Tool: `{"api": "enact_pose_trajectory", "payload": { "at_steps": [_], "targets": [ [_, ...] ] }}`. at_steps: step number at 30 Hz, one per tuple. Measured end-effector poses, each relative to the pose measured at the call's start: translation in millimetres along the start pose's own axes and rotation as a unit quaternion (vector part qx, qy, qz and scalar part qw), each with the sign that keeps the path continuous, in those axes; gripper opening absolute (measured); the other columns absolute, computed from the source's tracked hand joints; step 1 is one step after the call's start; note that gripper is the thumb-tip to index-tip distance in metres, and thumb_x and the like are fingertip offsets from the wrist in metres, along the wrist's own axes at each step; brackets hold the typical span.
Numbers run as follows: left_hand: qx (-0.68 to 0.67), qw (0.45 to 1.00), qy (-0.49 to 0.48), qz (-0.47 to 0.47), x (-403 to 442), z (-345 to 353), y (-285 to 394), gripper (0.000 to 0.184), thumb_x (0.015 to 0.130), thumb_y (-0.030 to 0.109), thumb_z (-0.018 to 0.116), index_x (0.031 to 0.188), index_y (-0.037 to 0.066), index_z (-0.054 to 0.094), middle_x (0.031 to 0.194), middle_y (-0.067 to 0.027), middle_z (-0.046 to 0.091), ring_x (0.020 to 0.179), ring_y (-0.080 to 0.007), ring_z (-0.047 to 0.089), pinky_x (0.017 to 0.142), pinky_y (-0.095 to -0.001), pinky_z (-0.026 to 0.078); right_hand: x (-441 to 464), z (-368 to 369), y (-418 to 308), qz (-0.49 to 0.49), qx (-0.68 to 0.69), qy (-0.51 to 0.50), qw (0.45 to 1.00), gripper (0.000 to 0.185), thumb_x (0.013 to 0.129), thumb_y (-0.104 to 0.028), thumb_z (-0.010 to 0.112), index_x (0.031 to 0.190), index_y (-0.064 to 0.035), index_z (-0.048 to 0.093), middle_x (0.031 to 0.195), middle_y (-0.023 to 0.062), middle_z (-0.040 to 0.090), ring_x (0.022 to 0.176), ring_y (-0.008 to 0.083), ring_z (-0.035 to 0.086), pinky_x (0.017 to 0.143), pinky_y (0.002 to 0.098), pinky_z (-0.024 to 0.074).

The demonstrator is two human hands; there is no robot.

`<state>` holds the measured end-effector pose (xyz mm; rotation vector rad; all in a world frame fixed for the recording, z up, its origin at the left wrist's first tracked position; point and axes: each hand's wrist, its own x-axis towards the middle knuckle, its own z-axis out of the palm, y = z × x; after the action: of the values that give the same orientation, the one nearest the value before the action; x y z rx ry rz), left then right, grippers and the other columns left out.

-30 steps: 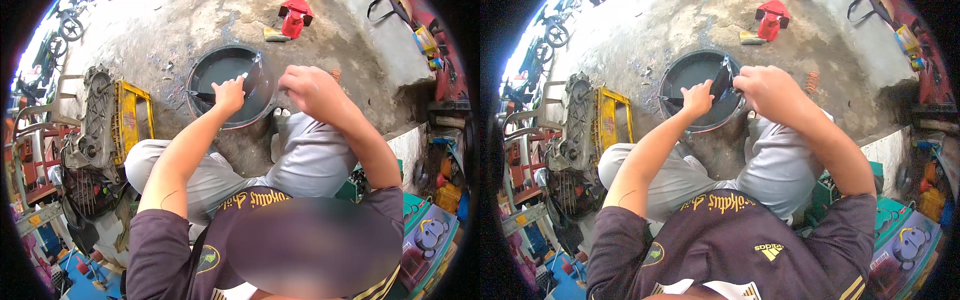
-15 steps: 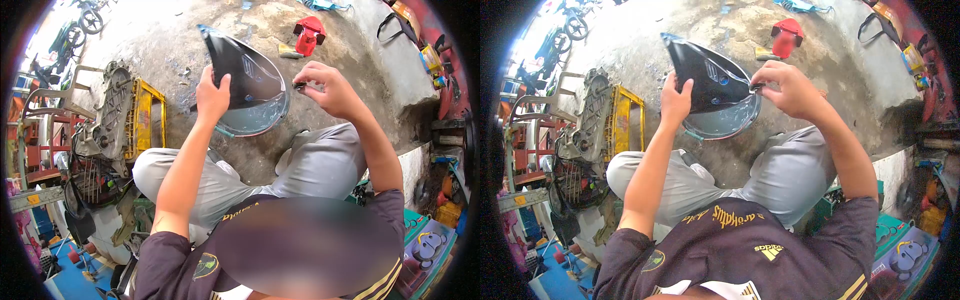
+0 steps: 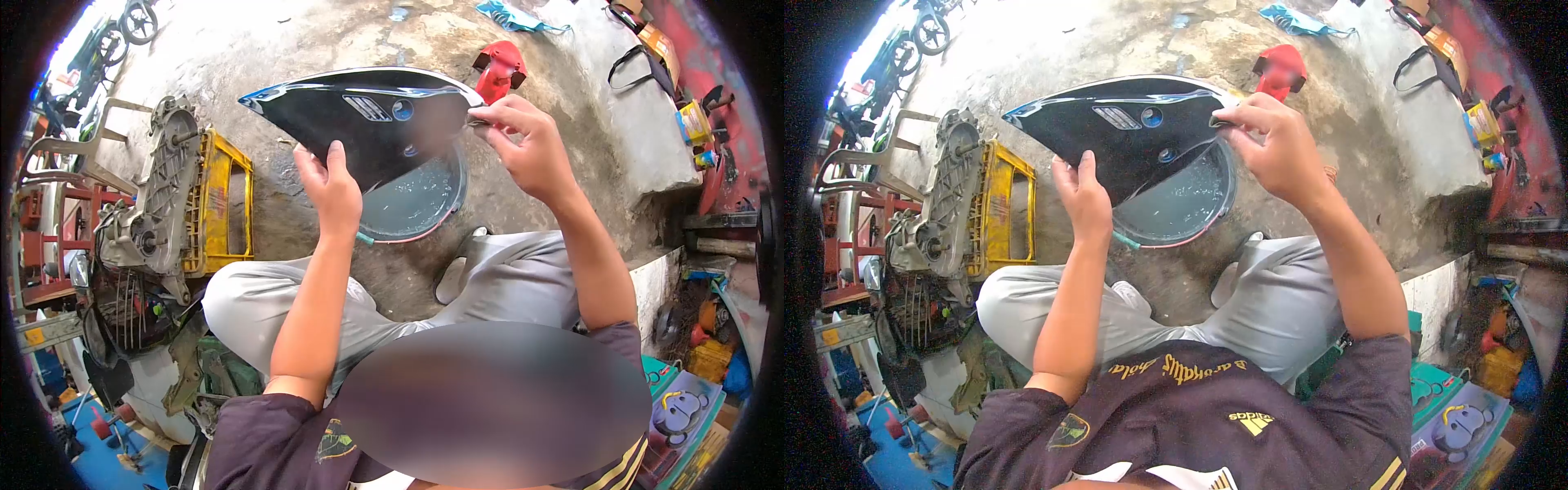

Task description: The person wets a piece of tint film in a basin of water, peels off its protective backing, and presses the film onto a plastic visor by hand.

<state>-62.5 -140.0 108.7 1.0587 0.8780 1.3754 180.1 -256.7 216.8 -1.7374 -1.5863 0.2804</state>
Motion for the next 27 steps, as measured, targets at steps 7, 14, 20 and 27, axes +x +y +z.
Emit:
{"api": "enact_pose_trajectory", "payload": {
  "at_steps": [7, 14, 20, 27],
  "targets": [
    [0.027, 0.999, -0.005, -0.041, -10, -7, 11, 0.030, 0.112, 0.022, 0.061, 0.132, 0.000, 0.058, 0.129, -0.0097, 0.066, 0.114, -0.0157, 0.059, 0.103, -0.0318, 0.047, 14, -2, -8, -0.015, -0.027, 0.064, 0.998, 0.021, 0.089, -0.002, 0.078, 0.110, -0.0028, 0.079, 0.098, 0.0096, 0.071, 0.090, 0.0229, 0.070, 0.082, 0.0339, 0.0535],
    [0.023, 0.999, 0.020, -0.027, -15, 0, 22, 0.027, 0.112, 0.021, 0.060, 0.129, -0.001, 0.056, 0.125, -0.0097, 0.068, 0.111, -0.0163, 0.061, 0.102, -0.0325, 0.048, 11, 6, 7, -0.089, -0.078, 0.079, 0.990, 0.017, 0.088, -0.003, 0.079, 0.105, -0.0047, 0.081, 0.097, 0.0091, 0.070, 0.090, 0.0276, 0.069, 0.080, 0.0361, 0.0546],
    [0.047, 0.998, 0.023, 0.036, -27, 12, 34, 0.034, 0.112, 0.023, 0.059, 0.133, -0.003, 0.053, 0.129, -0.0134, 0.064, 0.114, -0.0187, 0.060, 0.101, -0.0329, 0.047, 14, 9, 9, -0.145, -0.120, 0.058, 0.980, 0.016, 0.088, -0.005, 0.079, 0.103, -0.0077, 0.081, 0.097, 0.0086, 0.068, 0.089, 0.0286, 0.070, 0.077, 0.0395, 0.0556],
    [0.035, 0.997, 0.026, 0.060, -29, 14, 35, 0.038, 0.112, 0.021, 0.058, 0.138, -0.004, 0.047, 0.131, -0.0155, 0.061, 0.115, -0.0199, 0.058, 0.102, -0.0336, 0.047, 13, 1, 14, -0.154, -0.139, 0.063, 0.976, 0.017, 0.088, -0.003, 0.078, 0.105, -0.0064, 0.079, 0.098, 0.0092, 0.067, 0.088, 0.0301, 0.069, 0.076, 0.0403, 0.0562]
  ]
}}
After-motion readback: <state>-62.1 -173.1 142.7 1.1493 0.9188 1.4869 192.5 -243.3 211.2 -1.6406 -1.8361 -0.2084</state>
